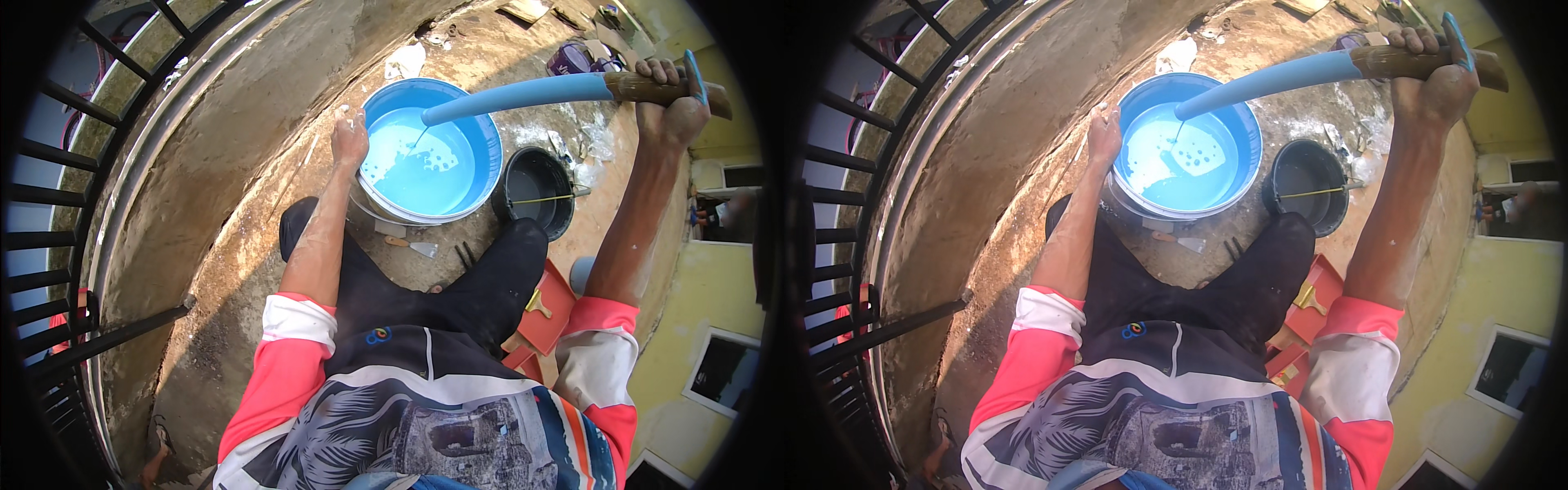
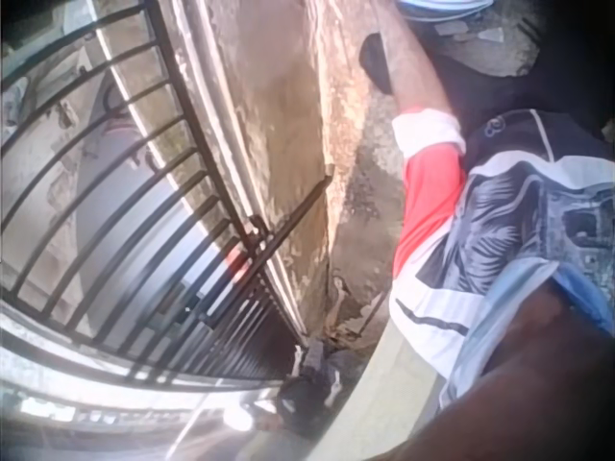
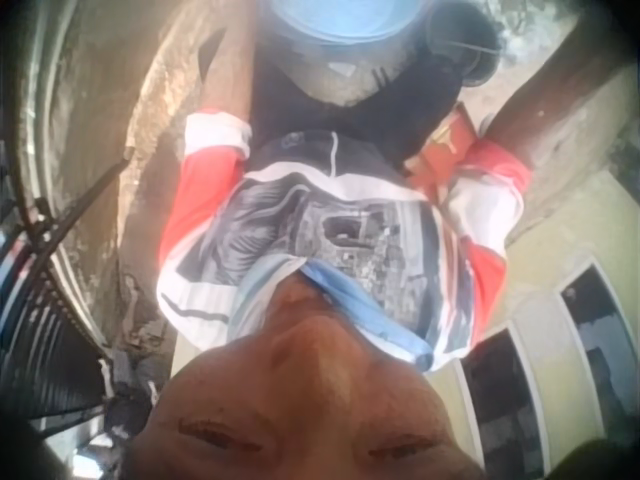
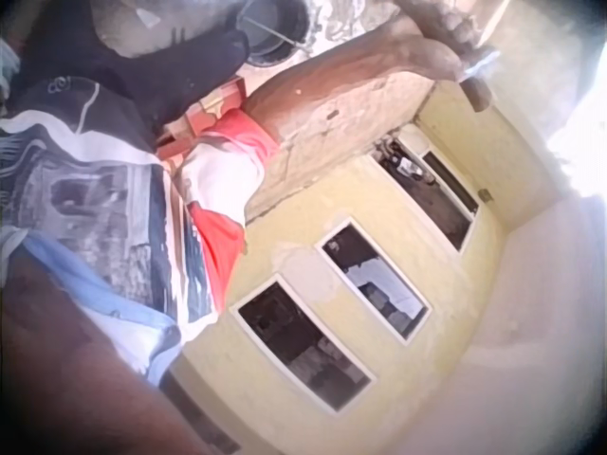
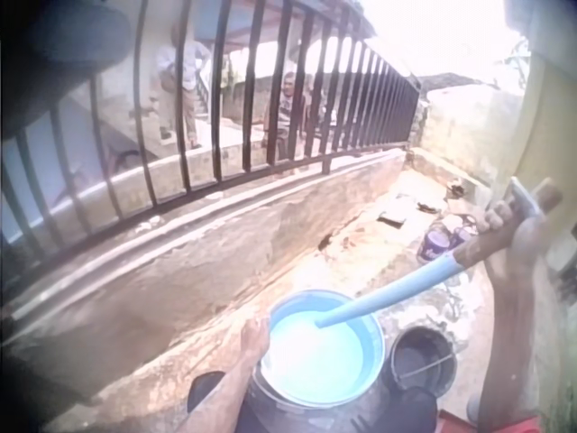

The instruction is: The person mixes light blue paint in a bucket using a long-handled stirrer. They repeatedly stir the paint, scrape the sides of the bucket, and occasionally wipe the stirrer with their hand.

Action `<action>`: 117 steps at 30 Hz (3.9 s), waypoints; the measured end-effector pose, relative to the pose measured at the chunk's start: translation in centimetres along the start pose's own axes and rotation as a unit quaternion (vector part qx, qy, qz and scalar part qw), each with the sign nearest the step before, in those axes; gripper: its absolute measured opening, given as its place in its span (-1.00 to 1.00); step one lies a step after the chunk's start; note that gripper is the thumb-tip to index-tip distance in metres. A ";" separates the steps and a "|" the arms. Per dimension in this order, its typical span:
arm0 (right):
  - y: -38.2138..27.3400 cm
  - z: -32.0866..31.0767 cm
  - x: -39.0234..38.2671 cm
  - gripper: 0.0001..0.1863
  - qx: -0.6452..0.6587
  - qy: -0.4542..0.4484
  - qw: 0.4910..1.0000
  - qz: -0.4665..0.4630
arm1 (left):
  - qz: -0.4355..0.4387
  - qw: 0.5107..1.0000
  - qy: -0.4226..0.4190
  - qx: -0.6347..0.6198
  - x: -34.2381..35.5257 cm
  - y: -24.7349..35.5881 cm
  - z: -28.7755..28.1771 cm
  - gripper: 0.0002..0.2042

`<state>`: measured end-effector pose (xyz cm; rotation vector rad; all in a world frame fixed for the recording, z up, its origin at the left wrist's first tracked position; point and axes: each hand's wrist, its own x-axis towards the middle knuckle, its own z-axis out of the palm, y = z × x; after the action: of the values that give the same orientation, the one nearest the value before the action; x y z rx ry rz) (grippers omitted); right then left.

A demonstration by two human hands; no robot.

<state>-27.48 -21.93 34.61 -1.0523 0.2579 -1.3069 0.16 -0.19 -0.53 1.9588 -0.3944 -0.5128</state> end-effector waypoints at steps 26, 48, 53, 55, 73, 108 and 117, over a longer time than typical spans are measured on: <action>19.3 -1.7 -5.4 -0.86 -0.117 0.021 0.991 -0.053 | -0.024 0.999 0.008 0.036 -0.3 0.6 -0.5 -0.36; 9.6 -4.6 -6.2 -0.73 -0.003 0.204 0.973 0.106 | 0.010 0.999 0.026 -0.016 -0.6 0.3 -0.4 -0.40; 4.3 -3.8 -3.9 -0.76 -0.018 0.144 0.988 0.055 | 0.003 1.000 0.008 -0.025 -0.8 0.9 0.2 -0.39; 3.6 -3.9 -3.0 -0.78 -0.019 0.121 0.991 0.049 | 0.005 1.000 0.013 -0.027 -0.7 0.6 0.1 -0.39; 2.3 -3.6 -0.8 -0.74 -0.018 0.104 0.994 0.032 | 0.035 0.997 0.065 0.015 0.0 -0.5 0.2 -0.38; 1.5 -0.4 -0.8 -0.83 -0.025 0.049 0.998 0.037 | -0.029 1.000 0.002 0.001 -0.9 1.2 -0.6 -0.41; 3.2 -0.1 -0.9 -0.87 -0.070 0.010 0.997 0.020 | -0.005 1.000 0.027 0.001 -0.5 0.4 -0.3 -0.41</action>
<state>-25.72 -21.57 31.81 -1.1478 0.3880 -1.2783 -0.18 0.09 0.05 1.9733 -0.3508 -0.4657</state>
